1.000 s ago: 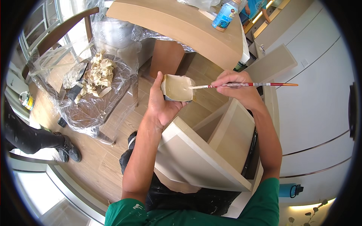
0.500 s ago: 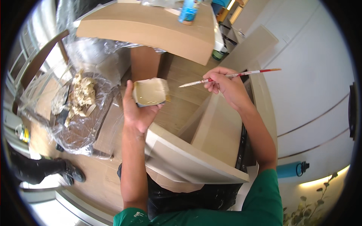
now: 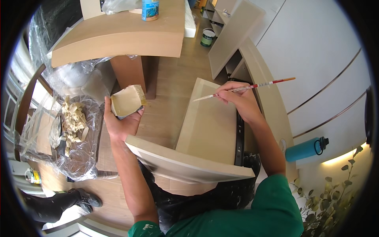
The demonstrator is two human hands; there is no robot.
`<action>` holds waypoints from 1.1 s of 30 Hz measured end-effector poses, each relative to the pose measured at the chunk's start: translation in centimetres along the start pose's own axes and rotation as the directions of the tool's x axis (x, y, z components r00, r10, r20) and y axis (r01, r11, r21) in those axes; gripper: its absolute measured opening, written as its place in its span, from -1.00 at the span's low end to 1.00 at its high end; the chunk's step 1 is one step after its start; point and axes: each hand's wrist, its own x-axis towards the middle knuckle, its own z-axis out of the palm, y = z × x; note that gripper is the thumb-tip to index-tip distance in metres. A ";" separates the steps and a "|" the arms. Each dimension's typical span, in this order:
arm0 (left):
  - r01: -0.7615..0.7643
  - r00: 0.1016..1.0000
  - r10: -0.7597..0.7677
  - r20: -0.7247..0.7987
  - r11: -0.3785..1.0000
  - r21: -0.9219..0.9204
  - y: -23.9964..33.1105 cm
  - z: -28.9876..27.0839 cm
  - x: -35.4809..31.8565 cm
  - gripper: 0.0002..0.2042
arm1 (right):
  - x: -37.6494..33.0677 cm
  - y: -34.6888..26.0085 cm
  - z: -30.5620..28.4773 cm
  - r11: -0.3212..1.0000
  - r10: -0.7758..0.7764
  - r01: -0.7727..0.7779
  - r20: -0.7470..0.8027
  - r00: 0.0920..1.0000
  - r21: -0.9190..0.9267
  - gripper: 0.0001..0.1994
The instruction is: The person applies a substance with a brush to the edges and seams of a small white drawer, using a small container to hold the material and smoothing it along the corners.
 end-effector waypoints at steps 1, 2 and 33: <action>-0.010 1.000 0.011 -0.025 1.000 0.006 -0.1 0.2 0.0 -0.53 | 0.1 0.1 0.1 0.999 0.017 -0.017 -0.003 1.000 -0.027 -0.89; -0.021 0.999 0.022 -0.050 1.000 0.014 -0.1 0.5 -0.1 -0.54 | 0.0 0.2 0.1 0.998 0.033 -0.033 -0.006 0.999 -0.054 -0.89; -0.036 0.993 0.041 -0.114 0.998 0.047 -0.4 1.5 -0.3 -0.47 | 0.6 0.2 0.1 0.940 -0.099 0.135 0.127 0.987 -0.314 -0.90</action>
